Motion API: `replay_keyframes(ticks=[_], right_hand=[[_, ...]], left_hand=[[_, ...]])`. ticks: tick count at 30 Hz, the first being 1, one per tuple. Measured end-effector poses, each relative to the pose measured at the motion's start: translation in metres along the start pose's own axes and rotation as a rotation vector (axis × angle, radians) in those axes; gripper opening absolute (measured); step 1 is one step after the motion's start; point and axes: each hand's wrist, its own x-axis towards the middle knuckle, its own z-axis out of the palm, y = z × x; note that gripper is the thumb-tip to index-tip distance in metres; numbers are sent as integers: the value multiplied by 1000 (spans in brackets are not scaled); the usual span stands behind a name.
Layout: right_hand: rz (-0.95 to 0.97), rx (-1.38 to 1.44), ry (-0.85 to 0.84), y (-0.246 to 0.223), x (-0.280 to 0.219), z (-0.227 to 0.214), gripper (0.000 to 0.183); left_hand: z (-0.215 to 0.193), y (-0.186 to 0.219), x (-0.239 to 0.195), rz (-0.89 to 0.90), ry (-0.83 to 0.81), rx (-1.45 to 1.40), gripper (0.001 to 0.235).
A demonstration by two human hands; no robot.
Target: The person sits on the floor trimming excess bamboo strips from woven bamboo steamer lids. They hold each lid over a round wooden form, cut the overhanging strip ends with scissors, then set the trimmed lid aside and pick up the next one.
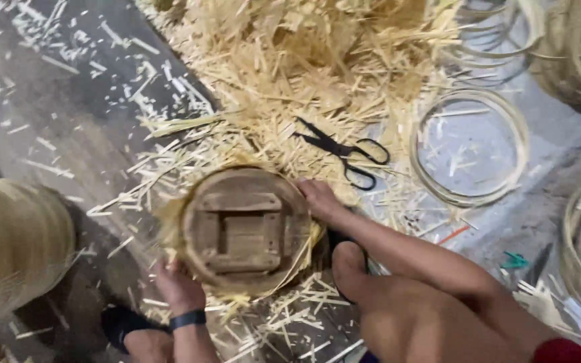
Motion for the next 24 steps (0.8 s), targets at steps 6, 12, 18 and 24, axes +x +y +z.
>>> replay_keyframes(ticks=[6,12,18,24], right_hand=[[-147,-618,530,17,29,-109,46],[-61,-931,244,76,55,-163,64],[-74,-1074,178,58,41,-156,83],[122,-981,71,35,29,-166,62]], left_hand=[[108,1,-63,381,132,851,107],[191,-53,-39,351,404,1205,137],[198,-32,-56,368,194,1168,122],[176,-74,-77,741,-128,1109,123]])
